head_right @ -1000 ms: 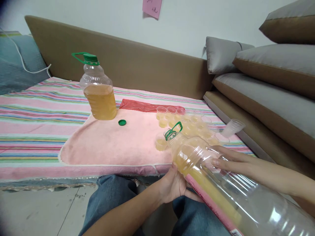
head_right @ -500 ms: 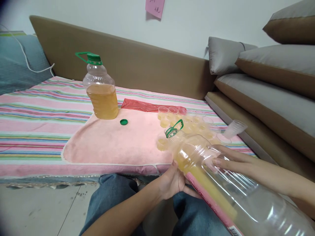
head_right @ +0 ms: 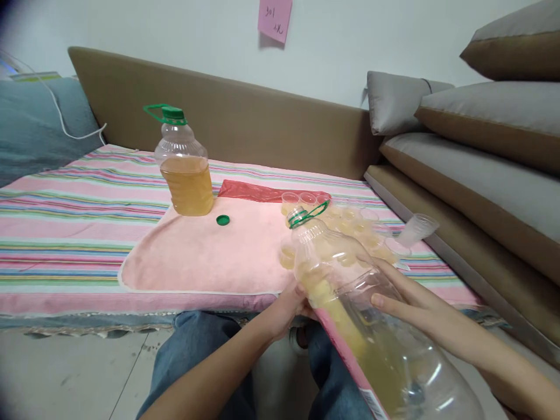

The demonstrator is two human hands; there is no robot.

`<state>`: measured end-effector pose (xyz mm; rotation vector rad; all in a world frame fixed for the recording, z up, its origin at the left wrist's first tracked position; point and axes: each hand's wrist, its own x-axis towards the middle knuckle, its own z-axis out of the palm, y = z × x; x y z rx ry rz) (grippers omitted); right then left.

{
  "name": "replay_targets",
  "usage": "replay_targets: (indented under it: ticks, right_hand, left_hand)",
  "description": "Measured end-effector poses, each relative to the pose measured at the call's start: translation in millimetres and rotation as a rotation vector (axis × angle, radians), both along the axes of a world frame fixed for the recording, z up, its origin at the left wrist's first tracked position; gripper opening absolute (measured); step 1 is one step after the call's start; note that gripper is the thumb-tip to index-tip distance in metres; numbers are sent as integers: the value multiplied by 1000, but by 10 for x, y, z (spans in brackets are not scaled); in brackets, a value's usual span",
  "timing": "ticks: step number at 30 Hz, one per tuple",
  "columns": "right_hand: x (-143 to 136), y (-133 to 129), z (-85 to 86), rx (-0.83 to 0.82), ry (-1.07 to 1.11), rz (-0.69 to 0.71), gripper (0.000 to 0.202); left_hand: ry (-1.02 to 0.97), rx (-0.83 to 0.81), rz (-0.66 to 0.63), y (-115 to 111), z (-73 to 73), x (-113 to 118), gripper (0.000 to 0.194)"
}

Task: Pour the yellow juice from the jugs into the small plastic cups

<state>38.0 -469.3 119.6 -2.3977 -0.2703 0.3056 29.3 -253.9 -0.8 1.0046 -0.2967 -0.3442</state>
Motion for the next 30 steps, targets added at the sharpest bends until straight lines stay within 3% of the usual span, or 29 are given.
replay_targets:
  ticks: [2,5,11,15,21,25,30]
  right_hand:
    - [-46,29,-105,68,-34,28,74]
    - [-109,123,-276,193,-132,68,70]
    - [-182,501,-584,368,-329,17,79]
    - [-165,769,-732,517,-411,15,88]
    - [-111,1053,-807,692,-374,176,95]
    - [-143,995,-825,663,-414,147,84]
    - [-264,527,-1049,451,-473,56,37]
  left_hand:
    - [-20,47,67,64,28,-19,86]
    - [7,24,113,147,54,-22,100]
    - [-97,1,212,389,171,-34,101]
    - [-229,198,240,634,292,-94,122]
    - [-374,394,482,865,552,-211,115]
    - [-455,574,666,1009,697,-289,112]
    - [-455,783,874,1438,747,-280,102]
